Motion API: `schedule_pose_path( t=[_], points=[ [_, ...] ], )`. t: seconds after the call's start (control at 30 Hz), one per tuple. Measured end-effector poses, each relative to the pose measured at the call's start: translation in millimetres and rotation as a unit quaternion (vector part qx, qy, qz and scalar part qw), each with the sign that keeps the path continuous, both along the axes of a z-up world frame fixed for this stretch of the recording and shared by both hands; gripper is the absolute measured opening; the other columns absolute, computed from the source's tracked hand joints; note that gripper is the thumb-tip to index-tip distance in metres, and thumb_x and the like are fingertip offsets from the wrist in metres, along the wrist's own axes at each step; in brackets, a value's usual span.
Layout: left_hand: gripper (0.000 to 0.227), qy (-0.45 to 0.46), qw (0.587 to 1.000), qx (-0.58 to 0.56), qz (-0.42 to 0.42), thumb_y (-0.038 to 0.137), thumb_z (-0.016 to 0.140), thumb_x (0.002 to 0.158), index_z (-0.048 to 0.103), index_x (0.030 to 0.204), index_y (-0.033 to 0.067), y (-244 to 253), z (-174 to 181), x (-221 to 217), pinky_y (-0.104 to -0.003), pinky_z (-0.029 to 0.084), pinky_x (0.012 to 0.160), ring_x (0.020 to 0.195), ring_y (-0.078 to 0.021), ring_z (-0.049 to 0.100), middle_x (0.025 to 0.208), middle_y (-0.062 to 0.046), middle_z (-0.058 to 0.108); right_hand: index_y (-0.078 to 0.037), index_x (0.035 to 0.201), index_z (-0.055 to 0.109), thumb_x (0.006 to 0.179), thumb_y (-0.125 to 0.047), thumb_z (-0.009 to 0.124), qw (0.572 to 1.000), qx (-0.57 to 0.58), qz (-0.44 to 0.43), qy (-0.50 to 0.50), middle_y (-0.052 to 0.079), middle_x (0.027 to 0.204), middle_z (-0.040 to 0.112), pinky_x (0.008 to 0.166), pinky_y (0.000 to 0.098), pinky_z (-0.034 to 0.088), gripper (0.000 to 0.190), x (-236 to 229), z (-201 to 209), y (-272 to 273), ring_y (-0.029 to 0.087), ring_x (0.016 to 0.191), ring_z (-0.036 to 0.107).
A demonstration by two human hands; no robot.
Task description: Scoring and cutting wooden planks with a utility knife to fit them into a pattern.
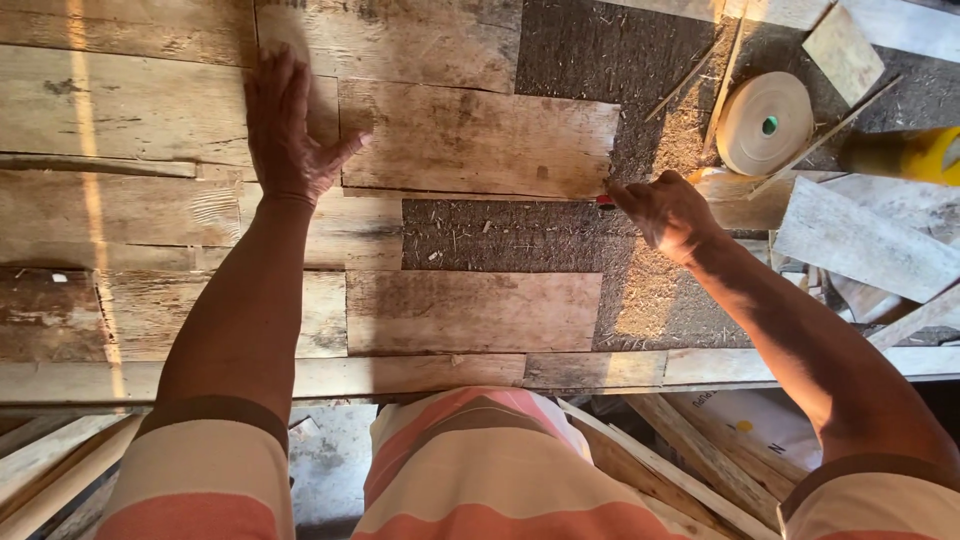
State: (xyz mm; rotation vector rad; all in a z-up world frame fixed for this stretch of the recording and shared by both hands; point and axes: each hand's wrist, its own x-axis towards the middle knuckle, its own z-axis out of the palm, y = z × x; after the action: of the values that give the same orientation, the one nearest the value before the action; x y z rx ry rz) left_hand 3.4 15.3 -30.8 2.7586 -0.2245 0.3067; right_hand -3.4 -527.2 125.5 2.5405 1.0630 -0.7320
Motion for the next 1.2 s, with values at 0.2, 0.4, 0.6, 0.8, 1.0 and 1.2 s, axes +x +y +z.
schedule_pose_path(
  t=[0.2,0.4,0.6,0.8,1.0,1.2],
  points=[
    [0.113,0.021,1.000,0.010,0.006,0.088,0.061,0.095,0.019,0.171,0.0162,-2.6,8.8,1.5,-0.048,0.010,0.137,0.165,-0.0281,0.017,0.178,-0.012,0.020,-0.024,0.142,0.063,0.100,-0.006,0.069,0.994,0.049,-0.087,0.042,-0.005,0.130,0.073,0.083,0.0259,0.052,0.046,-3.9,-6.5,-34.2,0.013,0.077,0.068],
    [0.114,-0.001,1.000,-0.011,0.003,0.091,0.062,0.097,0.018,0.172,0.0182,-2.5,7.9,0.1,-0.047,0.011,0.138,0.166,-0.0267,0.018,0.178,-0.011,0.019,-0.024,0.132,0.067,0.091,-0.010,0.071,0.986,0.101,-0.017,-0.133,-0.004,0.120,0.077,0.093,0.0316,0.060,0.043,-9.5,1.3,-109.9,0.013,0.102,0.072],
    [0.109,-0.019,1.000,-0.001,-0.002,0.090,0.056,0.098,0.017,0.171,0.0174,-3.2,9.0,-2.6,-0.047,0.011,0.137,0.165,-0.0298,0.018,0.177,-0.013,0.018,-0.010,0.125,0.068,0.106,-0.006,0.063,0.931,0.223,-0.285,-0.033,0.012,0.110,0.074,0.068,0.0287,0.063,0.020,-53.4,-5.0,-63.6,0.019,0.090,0.073],
    [0.104,0.004,1.000,-0.025,0.012,0.087,0.051,0.099,0.019,0.170,0.0184,-3.2,0.1,0.0,-0.049,0.011,0.136,0.165,-0.0287,0.018,0.176,-0.011,0.019,-0.012,0.116,0.075,0.101,-0.019,0.072,0.915,0.283,-0.286,0.033,0.008,0.093,0.077,0.054,0.0299,0.060,0.016,-56.4,-32.0,73.1,0.018,0.067,0.071],
    [0.102,0.022,0.999,-0.020,0.020,0.087,0.050,0.101,0.022,0.170,0.0177,-3.9,-1.9,0.5,-0.048,0.011,0.137,0.165,-0.0292,0.017,0.176,-0.011,0.019,-0.011,0.096,0.078,0.096,-0.021,0.075,0.932,0.283,-0.219,-0.054,0.005,0.087,0.076,0.047,0.0321,0.055,0.010,-54.7,-48.1,84.6,0.015,0.059,0.066],
    [0.106,0.050,0.997,-0.058,0.021,0.087,0.053,0.097,0.025,0.169,0.0150,-8.8,23.3,-2.0,-0.050,0.010,0.136,0.165,-0.0291,0.016,0.176,-0.012,0.019,-0.008,0.104,0.075,0.104,-0.017,0.070,0.865,0.420,-0.261,-0.084,0.007,0.094,0.074,0.054,0.0209,0.057,0.011,-70.6,-51.1,30.7,0.012,0.072,0.068]
  ],
)
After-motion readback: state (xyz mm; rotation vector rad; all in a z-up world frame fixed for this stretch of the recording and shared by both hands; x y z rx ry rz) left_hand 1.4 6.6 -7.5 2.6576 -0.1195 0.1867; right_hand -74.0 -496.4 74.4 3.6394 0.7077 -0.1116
